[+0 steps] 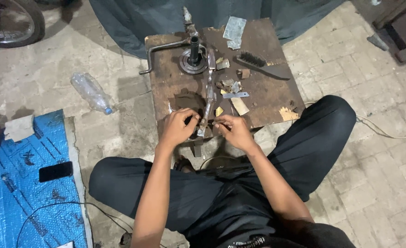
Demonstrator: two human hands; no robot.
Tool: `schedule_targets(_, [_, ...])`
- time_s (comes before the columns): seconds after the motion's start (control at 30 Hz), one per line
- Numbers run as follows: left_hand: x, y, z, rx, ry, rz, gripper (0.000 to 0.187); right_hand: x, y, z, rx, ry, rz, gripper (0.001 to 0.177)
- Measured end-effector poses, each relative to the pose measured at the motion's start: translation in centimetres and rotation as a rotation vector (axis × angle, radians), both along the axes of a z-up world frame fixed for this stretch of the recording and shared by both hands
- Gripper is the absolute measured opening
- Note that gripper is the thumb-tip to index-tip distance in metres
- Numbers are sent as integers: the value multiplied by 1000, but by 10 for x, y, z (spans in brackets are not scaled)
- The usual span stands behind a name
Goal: The person sits on the floor and scrubs a metal rod with a dark cloth. They rotate the rod to clean different sections and occasionally wipe the cloth on the workbench.
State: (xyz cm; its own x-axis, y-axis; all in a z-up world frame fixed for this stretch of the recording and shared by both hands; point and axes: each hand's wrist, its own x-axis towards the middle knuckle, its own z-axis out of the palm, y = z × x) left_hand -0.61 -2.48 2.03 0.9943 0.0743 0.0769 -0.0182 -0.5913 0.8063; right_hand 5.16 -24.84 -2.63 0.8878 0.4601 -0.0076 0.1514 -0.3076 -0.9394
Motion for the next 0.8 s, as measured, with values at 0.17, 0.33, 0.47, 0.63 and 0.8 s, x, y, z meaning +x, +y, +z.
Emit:
schedule_targets(0.17, [2, -5, 9, 18, 55, 55, 24, 4, -1, -19, 76, 84, -2, 16])
schedule_targets(0.33, [1, -12, 32, 15, 138, 98, 25, 14, -2, -19, 173, 186, -1, 15])
schedule_targets(0.47, [4, -14, 40, 22, 220, 88, 32, 28, 1, -10, 143, 126, 51, 13])
schedule_targets(0.63, [7, -15, 45, 25, 289, 129, 34, 45, 16, -17, 232, 162, 44, 11])
schedule_targets(0.8, [15, -17, 40, 116, 421, 92, 43, 53, 25, -47, 409, 288, -40, 13])
